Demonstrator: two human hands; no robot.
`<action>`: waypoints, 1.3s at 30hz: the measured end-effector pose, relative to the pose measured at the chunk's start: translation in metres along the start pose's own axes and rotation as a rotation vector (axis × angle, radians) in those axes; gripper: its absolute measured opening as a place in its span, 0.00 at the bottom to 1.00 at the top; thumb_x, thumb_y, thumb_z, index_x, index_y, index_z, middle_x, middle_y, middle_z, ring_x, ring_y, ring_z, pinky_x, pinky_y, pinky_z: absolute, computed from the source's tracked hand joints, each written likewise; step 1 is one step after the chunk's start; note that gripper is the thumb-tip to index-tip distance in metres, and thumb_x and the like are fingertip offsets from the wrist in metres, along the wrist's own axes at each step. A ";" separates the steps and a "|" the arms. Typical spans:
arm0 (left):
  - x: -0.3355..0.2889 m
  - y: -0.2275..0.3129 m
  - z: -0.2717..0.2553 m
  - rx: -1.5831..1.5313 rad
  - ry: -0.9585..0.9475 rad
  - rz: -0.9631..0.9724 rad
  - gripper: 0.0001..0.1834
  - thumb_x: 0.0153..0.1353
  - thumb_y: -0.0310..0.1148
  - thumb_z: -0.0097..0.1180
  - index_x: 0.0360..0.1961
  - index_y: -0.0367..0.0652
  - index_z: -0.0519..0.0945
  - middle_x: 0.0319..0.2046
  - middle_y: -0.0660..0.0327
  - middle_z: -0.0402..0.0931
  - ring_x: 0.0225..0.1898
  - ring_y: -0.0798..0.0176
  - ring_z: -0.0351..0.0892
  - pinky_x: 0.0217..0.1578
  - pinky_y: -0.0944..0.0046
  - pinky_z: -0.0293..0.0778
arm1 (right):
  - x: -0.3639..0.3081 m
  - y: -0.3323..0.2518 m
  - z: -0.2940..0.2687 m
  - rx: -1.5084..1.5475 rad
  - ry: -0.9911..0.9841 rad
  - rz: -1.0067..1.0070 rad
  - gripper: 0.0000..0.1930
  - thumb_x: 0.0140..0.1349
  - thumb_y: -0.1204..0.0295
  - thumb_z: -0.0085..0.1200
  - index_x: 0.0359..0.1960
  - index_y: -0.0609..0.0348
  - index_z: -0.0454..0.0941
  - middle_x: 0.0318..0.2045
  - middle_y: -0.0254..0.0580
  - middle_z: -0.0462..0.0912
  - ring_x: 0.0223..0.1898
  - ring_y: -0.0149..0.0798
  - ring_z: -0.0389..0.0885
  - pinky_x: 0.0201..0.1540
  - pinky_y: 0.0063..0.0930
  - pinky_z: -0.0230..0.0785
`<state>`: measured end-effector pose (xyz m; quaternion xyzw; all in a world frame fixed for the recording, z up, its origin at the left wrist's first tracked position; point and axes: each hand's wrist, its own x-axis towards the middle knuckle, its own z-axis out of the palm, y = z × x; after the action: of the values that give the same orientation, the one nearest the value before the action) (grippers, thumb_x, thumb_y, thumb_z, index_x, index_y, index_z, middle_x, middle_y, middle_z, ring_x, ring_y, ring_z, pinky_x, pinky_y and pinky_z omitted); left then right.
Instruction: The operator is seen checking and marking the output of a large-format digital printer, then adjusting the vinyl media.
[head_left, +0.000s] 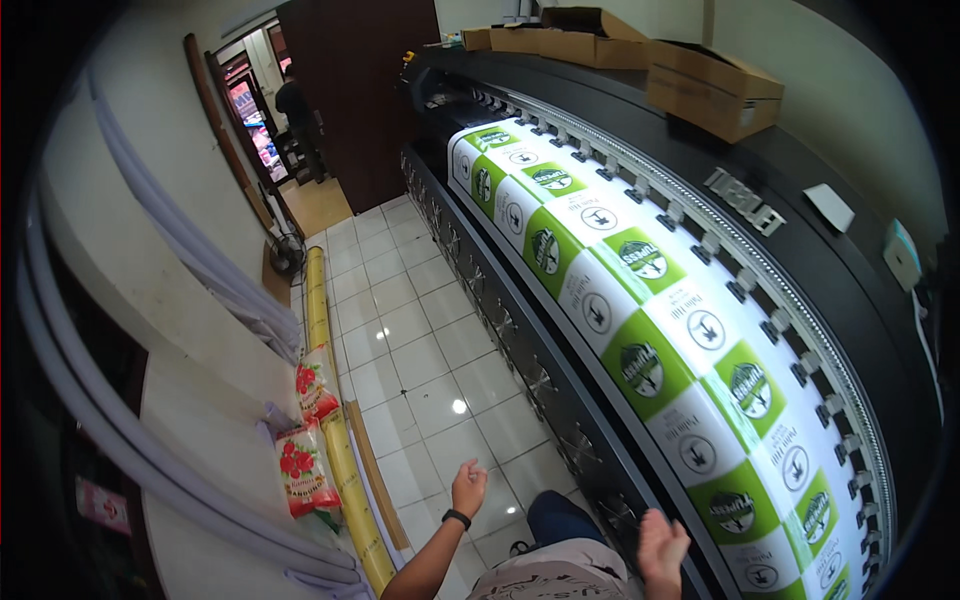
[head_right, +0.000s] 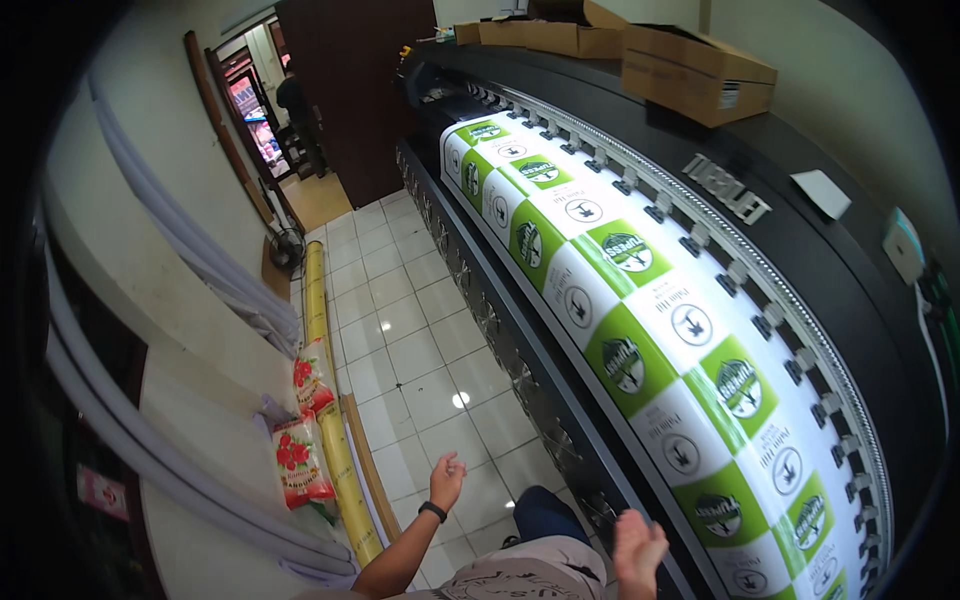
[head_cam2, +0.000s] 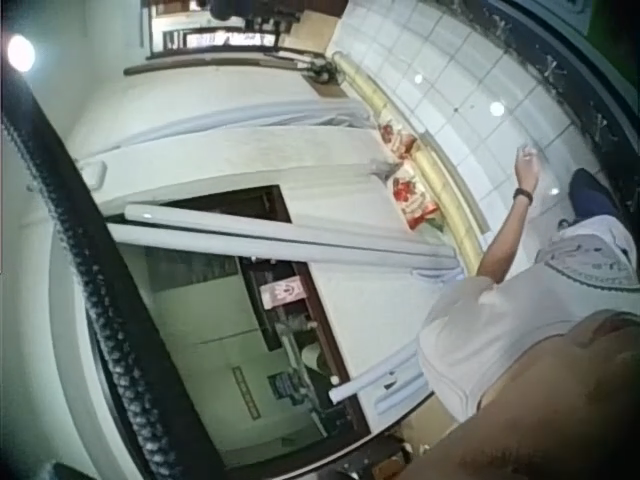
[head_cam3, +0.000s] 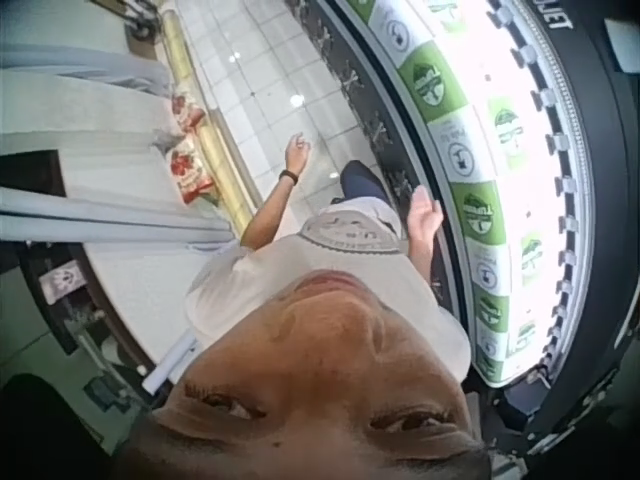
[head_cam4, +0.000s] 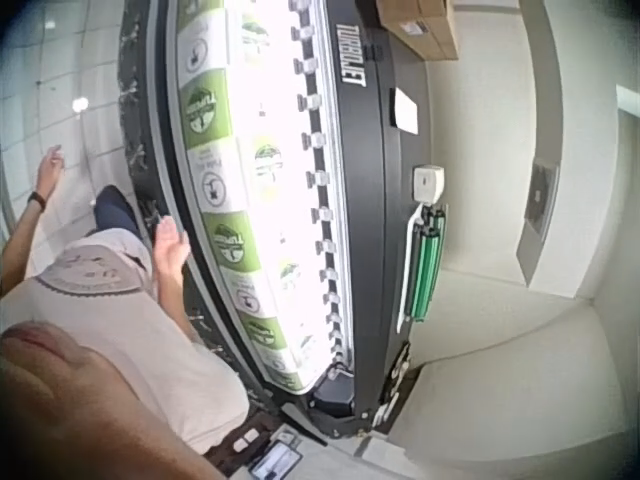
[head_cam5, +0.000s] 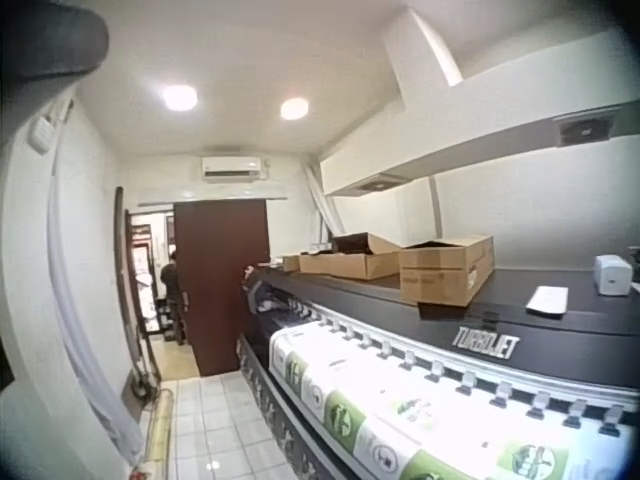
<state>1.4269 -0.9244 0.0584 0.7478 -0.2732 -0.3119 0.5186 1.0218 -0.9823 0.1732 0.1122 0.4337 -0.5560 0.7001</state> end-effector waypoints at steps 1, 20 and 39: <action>0.041 0.007 -0.005 0.012 0.002 -0.005 0.23 0.66 0.33 0.57 0.59 0.35 0.72 0.38 0.58 0.82 0.36 0.66 0.81 0.39 0.66 0.77 | 0.004 0.030 0.041 -0.130 -0.257 0.205 0.27 0.72 0.56 0.39 0.54 0.73 0.72 0.44 0.53 0.82 0.43 0.45 0.83 0.47 0.37 0.78; 0.635 0.090 -0.182 0.214 0.091 0.092 0.22 0.62 0.30 0.60 0.56 0.34 0.75 0.47 0.50 0.81 0.48 0.56 0.81 0.51 0.60 0.75 | 0.350 0.411 0.717 -1.442 -0.573 -0.411 0.22 0.72 0.55 0.48 0.38 0.65 0.81 0.15 0.30 0.70 0.20 0.26 0.67 0.24 0.27 0.60; 1.297 0.440 -0.039 0.724 -0.825 1.631 0.51 0.59 0.64 0.55 0.72 0.37 0.57 0.72 0.50 0.56 0.74 0.50 0.51 0.73 0.50 0.44 | 0.521 0.645 0.965 -0.854 -0.050 -0.225 0.20 0.74 0.60 0.48 0.55 0.64 0.73 0.43 0.42 0.83 0.38 0.30 0.81 0.40 0.22 0.75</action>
<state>2.2699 -1.9882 0.2477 0.2762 -0.9444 0.0076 0.1782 2.0553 -1.7241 0.1602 -0.2485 0.6168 -0.4021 0.6294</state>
